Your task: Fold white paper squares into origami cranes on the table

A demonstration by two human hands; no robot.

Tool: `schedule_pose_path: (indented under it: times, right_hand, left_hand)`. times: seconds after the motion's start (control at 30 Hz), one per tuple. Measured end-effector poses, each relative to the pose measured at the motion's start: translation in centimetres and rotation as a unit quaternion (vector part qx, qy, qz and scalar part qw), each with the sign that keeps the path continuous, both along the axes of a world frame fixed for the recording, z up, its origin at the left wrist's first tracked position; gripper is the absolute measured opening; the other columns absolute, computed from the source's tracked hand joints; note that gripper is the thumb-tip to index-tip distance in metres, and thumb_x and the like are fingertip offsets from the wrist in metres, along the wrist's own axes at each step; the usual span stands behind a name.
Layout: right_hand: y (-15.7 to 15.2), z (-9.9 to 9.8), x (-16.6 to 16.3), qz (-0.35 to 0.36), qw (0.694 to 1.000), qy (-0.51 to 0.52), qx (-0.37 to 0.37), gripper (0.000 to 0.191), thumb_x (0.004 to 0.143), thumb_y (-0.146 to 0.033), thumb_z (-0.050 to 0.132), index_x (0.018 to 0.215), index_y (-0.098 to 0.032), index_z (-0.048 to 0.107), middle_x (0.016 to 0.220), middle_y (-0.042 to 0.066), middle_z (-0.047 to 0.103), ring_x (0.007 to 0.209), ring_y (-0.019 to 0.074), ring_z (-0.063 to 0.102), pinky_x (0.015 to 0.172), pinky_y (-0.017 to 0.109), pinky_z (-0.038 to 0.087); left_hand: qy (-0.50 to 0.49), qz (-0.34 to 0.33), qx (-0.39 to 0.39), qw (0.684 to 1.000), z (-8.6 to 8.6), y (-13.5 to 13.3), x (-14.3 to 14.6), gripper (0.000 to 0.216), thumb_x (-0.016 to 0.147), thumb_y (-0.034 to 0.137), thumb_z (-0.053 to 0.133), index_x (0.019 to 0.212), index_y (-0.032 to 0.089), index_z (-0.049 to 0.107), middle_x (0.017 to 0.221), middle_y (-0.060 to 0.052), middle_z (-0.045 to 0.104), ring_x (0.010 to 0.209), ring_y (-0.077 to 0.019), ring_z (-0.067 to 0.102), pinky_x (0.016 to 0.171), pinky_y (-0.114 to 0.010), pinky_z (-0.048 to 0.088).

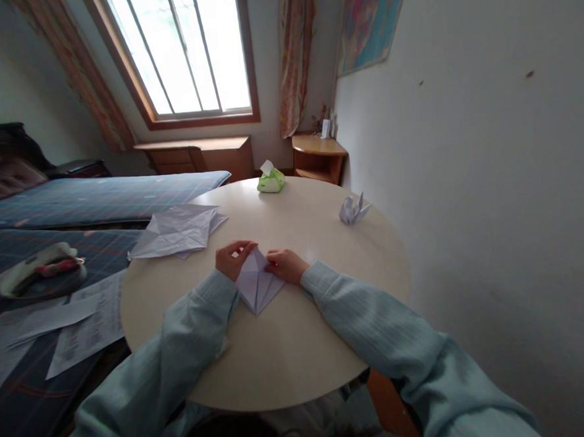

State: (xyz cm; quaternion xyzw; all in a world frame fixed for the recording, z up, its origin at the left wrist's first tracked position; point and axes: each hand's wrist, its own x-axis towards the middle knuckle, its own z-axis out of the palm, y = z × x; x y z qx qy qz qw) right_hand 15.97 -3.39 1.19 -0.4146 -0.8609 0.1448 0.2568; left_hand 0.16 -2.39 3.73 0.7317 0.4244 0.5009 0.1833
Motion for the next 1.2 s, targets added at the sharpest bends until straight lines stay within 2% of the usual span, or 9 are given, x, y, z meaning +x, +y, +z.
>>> schedule_pose_path:
  times: [0.2,0.37,0.5,0.67,0.8,0.9,1.0,1.1,1.2]
  right_hand:
    - [0.1,0.0,-0.1,-0.004,1.0,-0.008,0.011,0.014,0.069,-0.019,0.054,0.057,-0.014,0.051,0.062,-0.001,0.047,0.057,0.0068,0.042,0.055,0.017,0.032]
    - [0.0,0.0,-0.1,-0.003,1.0,-0.01,0.019,0.014,0.071,-0.02,0.052,0.058,-0.014,0.051,0.063,-0.001,0.048,0.058,0.0066,0.042,0.055,0.017,0.032]
    - [0.1,0.0,0.2,-0.106,0.993,-0.033,0.027,0.011,0.071,-0.02,0.05,0.06,-0.015,0.051,0.066,0.001,0.051,0.059,0.008,0.044,0.055,0.018,0.031]
    - [0.7,0.0,0.9,-0.241,0.969,-0.05,0.021,0.007,0.068,-0.019,0.048,0.073,-0.016,0.051,0.067,0.002,0.055,0.059,0.0107,0.046,0.053,0.02,0.029]
    - [0.7,0.0,1.0,-0.266,0.963,-0.053,0.003,0.014,0.066,-0.021,0.048,0.079,-0.016,0.05,0.064,0.001,0.056,0.054,0.0108,0.046,0.051,0.021,0.028]
    - [0.7,0.1,0.9,-0.275,0.96,-0.051,0.002,0.014,0.069,-0.024,0.046,0.078,-0.015,0.05,0.064,0.002,0.056,0.054,0.0111,0.046,0.051,0.021,0.029]
    - [0.8,0.1,1.0,-0.284,0.958,-0.038,0.002,0.014,0.07,-0.025,0.044,0.077,-0.015,0.051,0.065,0.003,0.057,0.055,0.0115,0.047,0.052,0.021,0.03]
    - [1.1,-0.1,1.2,-0.283,0.959,-0.01,-0.003,0.014,0.07,-0.022,0.044,0.077,-0.014,0.052,0.068,0.004,0.059,0.057,0.0118,0.049,0.052,0.021,0.032]
    - [1.4,-0.3,1.5,-0.287,0.958,0.012,-0.015,0.013,0.068,-0.021,0.044,0.073,-0.014,0.054,0.07,0.005,0.06,0.06,0.0125,0.051,0.052,0.02,0.033]
  left_hand:
    - [-0.012,0.005,-0.023,1.0,0.1,-0.1,-0.1,0.029,0.073,0.038,0.046,0.068,0.016,0.065,0.063,-0.002,0.064,0.052,-0.0086,0.052,0.044,-0.018,0.037]
    - [-0.083,-0.014,-0.054,0.995,0.0,0.3,-0.2,0.036,0.074,0.041,0.042,0.064,0.013,0.062,0.062,-0.004,0.064,0.056,-0.0102,0.056,0.051,-0.019,0.041]
    - [-0.099,-0.02,-0.062,0.993,-0.3,1.0,-0.5,0.035,0.077,0.04,0.037,0.076,0.013,0.06,0.072,-0.005,0.064,0.066,-0.0111,0.058,0.057,-0.021,0.043]
    - [-0.014,0.029,-0.008,0.999,-1.3,1.4,-0.5,0.025,0.071,0.028,0.049,0.092,0.014,0.052,0.09,-0.007,0.059,0.077,-0.0131,0.055,0.062,-0.024,0.044]
    - [0.105,-0.004,0.042,0.994,-2.3,1.3,-0.2,0.013,0.071,0.019,0.047,0.08,0.018,0.055,0.08,-0.004,0.058,0.078,-0.0144,0.053,0.07,-0.029,0.044]
    - [0.166,0.027,0.067,0.984,-3.2,1.6,-0.2,0.023,0.065,0.018,0.053,0.089,0.018,0.054,0.093,-0.006,0.055,0.089,-0.0191,0.049,0.081,-0.035,0.04]
    - [0.193,0.066,0.026,0.979,-4.3,2.4,-0.5,0.042,0.058,0.018,0.06,0.099,0.016,0.048,0.098,-0.009,0.054,0.091,-0.0227,0.049,0.082,-0.039,0.04]
    - [0.209,0.051,-0.025,0.976,-5.1,3.2,-0.9,0.047,0.058,0.018,0.06,0.102,0.013,0.046,0.095,-0.01,0.056,0.086,-0.0216,0.052,0.081,-0.037,0.04]
    - [0.214,0.035,-0.032,0.976,-5.4,3.6,-1.0,0.046,0.059,0.016,0.059,0.102,0.015,0.046,0.092,-0.007,0.058,0.084,-0.0197,0.053,0.081,-0.035,0.041]
